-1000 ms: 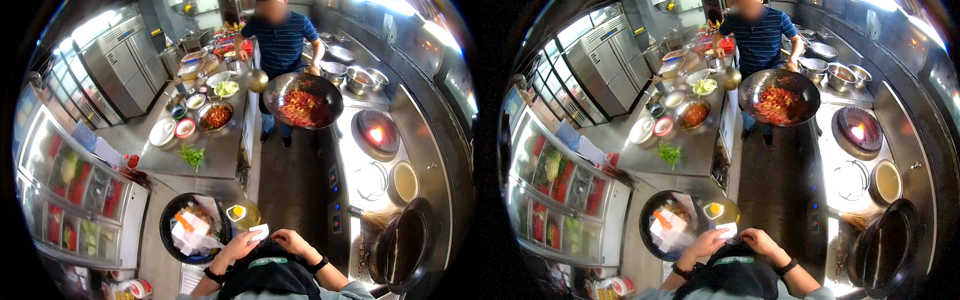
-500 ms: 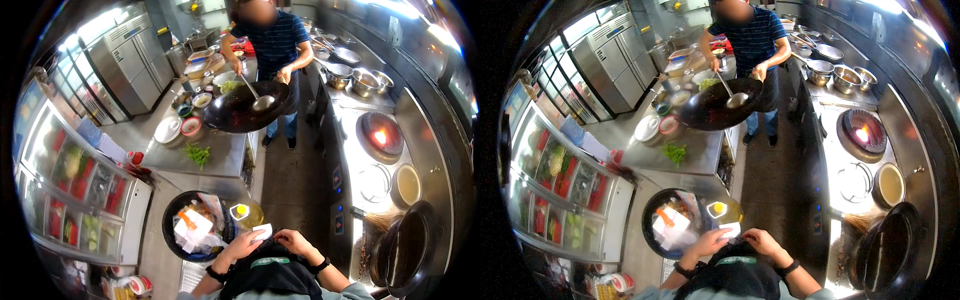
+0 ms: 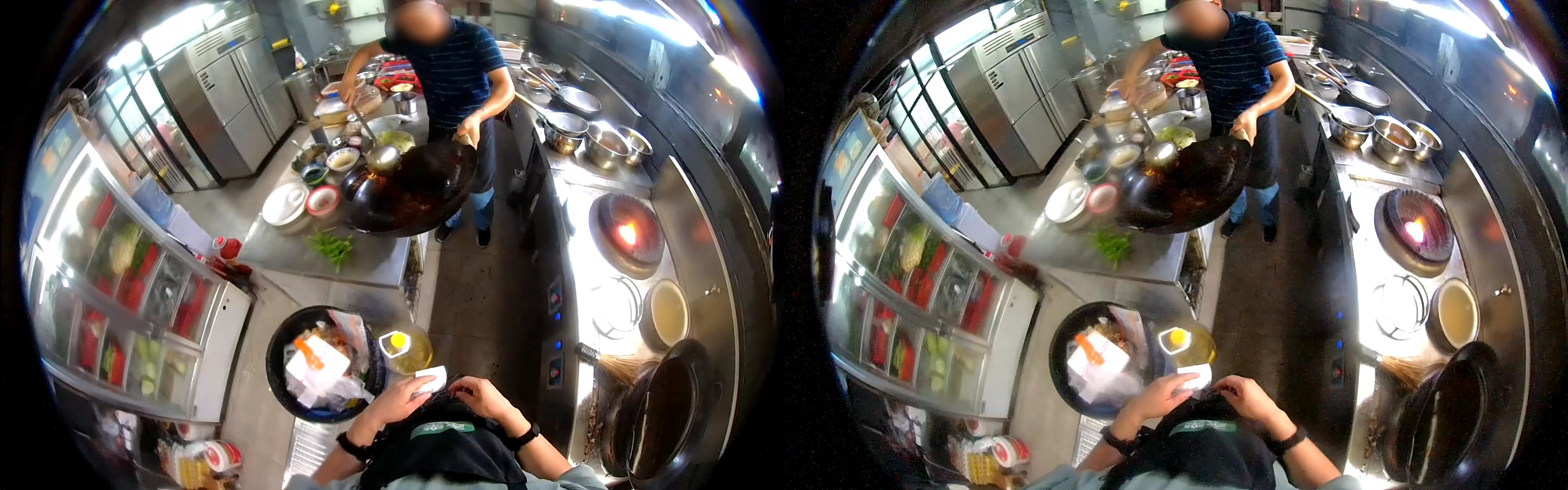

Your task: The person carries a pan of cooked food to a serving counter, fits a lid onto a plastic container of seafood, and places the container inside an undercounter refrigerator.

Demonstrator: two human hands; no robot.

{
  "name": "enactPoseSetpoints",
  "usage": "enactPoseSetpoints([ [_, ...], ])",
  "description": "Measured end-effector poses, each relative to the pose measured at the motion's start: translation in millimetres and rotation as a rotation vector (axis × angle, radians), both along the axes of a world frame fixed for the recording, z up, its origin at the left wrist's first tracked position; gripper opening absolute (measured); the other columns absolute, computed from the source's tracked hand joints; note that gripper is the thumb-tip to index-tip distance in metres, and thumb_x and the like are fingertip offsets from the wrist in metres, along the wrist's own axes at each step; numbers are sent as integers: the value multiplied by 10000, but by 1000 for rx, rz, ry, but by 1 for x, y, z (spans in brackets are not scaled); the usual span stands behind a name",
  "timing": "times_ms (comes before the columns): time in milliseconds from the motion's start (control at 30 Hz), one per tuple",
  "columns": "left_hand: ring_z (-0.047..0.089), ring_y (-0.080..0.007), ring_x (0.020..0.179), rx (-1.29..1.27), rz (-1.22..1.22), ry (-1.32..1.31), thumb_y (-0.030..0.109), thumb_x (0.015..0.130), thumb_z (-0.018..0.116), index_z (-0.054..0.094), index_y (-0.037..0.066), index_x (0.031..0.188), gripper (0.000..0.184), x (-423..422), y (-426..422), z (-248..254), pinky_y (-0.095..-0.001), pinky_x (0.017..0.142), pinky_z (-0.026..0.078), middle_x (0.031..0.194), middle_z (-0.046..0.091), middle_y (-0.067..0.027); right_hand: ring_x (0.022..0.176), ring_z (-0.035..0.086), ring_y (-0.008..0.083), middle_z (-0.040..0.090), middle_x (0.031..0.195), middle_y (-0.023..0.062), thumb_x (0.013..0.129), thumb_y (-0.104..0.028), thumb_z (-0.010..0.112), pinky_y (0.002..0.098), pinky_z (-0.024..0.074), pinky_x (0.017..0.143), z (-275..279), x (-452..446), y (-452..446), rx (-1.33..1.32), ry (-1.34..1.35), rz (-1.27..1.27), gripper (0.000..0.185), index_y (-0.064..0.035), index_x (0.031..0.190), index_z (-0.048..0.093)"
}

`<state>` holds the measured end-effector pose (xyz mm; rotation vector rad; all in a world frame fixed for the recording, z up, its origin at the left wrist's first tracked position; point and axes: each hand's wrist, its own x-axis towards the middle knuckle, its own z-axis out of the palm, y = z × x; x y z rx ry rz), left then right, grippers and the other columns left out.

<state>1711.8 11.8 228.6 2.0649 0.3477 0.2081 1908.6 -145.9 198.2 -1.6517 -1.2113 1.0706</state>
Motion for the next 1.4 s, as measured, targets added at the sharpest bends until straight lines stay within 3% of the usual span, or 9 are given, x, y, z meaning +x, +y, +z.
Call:
enactPoseSetpoints([
  [67,599,-344,1160,-11,2,49,150,930,611,537,75,1337,421,-3,0,2,-395,969,483,1265,603,-213,887,659,210,692,964,129,888,-22,608,316,519,797,1,-2,0,-4,-1,1,195,-7,1074,666],
  [200,606,-344,1146,-3,14,38,157,933,607,539,79,1339,419,-9,-2,4,-396,961,488,1254,609,-213,885,660,211,693,963,129,888,-22,609,314,519,797,-1,-8,1,-10,1,4,193,-4,1071,666],
  [267,592,-392,1115,-2,21,22,194,948,597,540,53,1317,400,-12,-3,5,-409,940,477,1207,616,-232,885,661,207,695,962,126,888,-24,610,313,518,801,-2,-10,1,11,-35,21,194,-2,1073,666],
  [767,573,-397,1147,-19,30,-14,203,962,578,523,52,1331,403,-45,9,-1,-417,961,466,1233,602,-237,887,649,185,693,951,116,887,-2,598,309,515,803,4,-38,15,-39,21,48,202,13,1081,656],
  [1300,604,-410,1082,-130,151,-65,191,946,597,513,83,1333,411,-125,59,-32,-426,905,499,1199,605,-252,898,660,180,700,972,112,893,-27,604,300,515,798,22,-99,67,-193,-142,143,196,4,1074,672],
  [1367,606,-324,1157,-113,146,-39,202,957,595,503,67,1367,441,-138,70,-41,-389,982,476,1287,599,-200,895,658,181,698,969,113,895,-21,599,299,516,798,18,-107,74,-210,-133,139,198,8,1078,671],
  [1400,606,-324,1157,-122,151,-49,202,957,595,503,67,1367,441,-144,74,-43,-389,982,476,1287,599,-200,895,658,181,698,969,113,895,-21,599,299,516,798,18,-111,78,-219,-142,144,198,8,1078,671],
])
